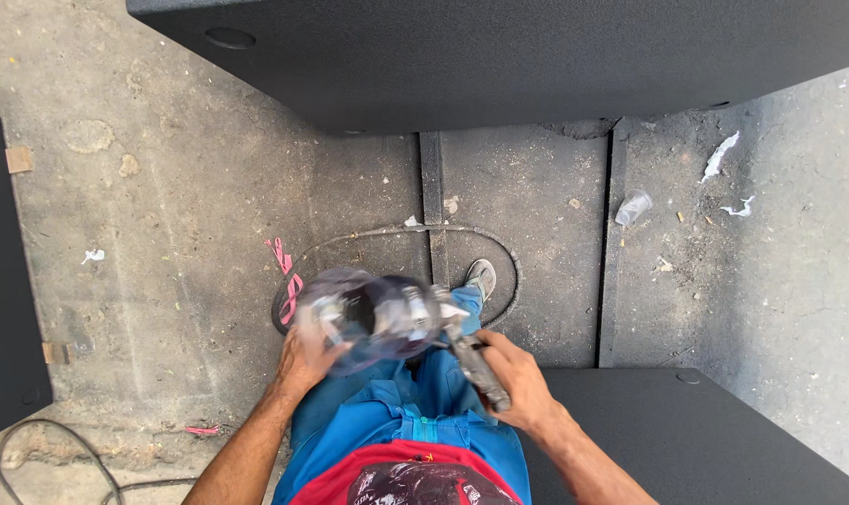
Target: The person holds a spray gun and walks around large black cabinets in a workshop, checking the paint coverage and then moving to a storage area with various paint cans and containers.
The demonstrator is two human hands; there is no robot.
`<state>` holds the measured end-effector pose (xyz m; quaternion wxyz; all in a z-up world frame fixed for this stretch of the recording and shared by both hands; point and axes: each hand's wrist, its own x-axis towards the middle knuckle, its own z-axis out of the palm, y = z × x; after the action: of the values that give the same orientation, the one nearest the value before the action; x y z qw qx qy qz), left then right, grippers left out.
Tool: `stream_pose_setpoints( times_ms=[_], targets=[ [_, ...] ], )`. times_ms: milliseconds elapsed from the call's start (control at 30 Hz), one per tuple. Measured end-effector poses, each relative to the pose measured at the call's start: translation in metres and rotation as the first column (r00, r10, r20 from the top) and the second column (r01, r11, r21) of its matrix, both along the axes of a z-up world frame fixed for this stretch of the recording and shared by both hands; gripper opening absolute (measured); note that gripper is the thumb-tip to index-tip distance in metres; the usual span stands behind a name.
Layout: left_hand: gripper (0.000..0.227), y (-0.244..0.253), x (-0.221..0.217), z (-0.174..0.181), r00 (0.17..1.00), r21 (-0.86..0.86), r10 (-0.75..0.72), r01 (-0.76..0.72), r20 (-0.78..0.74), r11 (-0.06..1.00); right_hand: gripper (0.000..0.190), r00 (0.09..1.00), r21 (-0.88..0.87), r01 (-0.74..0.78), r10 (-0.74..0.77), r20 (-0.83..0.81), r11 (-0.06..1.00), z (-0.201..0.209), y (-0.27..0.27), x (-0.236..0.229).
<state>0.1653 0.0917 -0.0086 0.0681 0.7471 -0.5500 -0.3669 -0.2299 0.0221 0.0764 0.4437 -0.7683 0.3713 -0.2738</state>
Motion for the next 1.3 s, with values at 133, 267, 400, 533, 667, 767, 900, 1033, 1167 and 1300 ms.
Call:
stream_pose_setpoints(
  times_ms=[133,267,400,533,667,767,900,1033,1167,1300],
  targets=[
    [0.037,0.007,-0.012,-0.021,0.955,0.180,-0.246,0.216,0.166,0.960,0.019,0.993,0.091,0.107,-0.112,0.044,0.990,0.002,0.012,-0.040],
    [0.032,-0.011,-0.044,-0.012,0.934,0.137,-0.330,0.312,0.138,0.940,0.027,0.894,0.073,0.414,-0.390,-0.220,0.907,-0.013,0.041,-0.094],
    [0.035,-0.036,-0.080,0.012,0.924,0.127,-0.373,0.361,0.087,0.924,0.024,0.750,0.109,0.633,-0.571,-0.334,0.767,0.012,0.044,-0.134],
    [0.033,-0.051,-0.109,0.016,0.896,0.098,-0.438,0.431,0.074,0.897,0.017,0.652,0.111,0.746,-0.686,-0.324,0.656,0.020,0.045,-0.184],
    [0.032,-0.061,-0.134,0.020,0.884,0.087,-0.464,0.458,0.059,0.885,0.027,0.452,0.074,0.886,-0.814,-0.365,0.458,0.007,0.054,-0.236],
    [0.034,-0.067,-0.145,0.022,0.878,0.045,-0.476,0.474,0.045,0.879,0.024,0.286,0.014,0.955,-0.913,-0.291,0.295,0.020,0.046,-0.254],
    [0.039,-0.062,-0.144,0.015,0.901,0.061,-0.425,0.421,0.085,0.905,0.007,0.134,-0.004,0.991,-0.972,-0.193,0.137,0.038,0.036,-0.248],
    [0.045,-0.053,-0.122,0.009,0.915,0.065,-0.388,0.383,0.110,0.921,0.020,0.264,-0.066,0.953,-0.919,-0.292,0.295,0.031,0.048,-0.224],
    [0.042,-0.041,-0.096,0.006,0.920,0.181,-0.359,0.331,0.157,0.926,0.033,0.588,0.035,0.785,-0.727,-0.354,0.618,0.020,0.051,-0.178],
    [0.050,-0.025,-0.060,0.003,0.946,0.236,-0.258,0.210,0.196,0.949,0.041,0.926,0.046,0.367,-0.360,-0.111,0.929,0.050,0.029,-0.105]
  ],
)
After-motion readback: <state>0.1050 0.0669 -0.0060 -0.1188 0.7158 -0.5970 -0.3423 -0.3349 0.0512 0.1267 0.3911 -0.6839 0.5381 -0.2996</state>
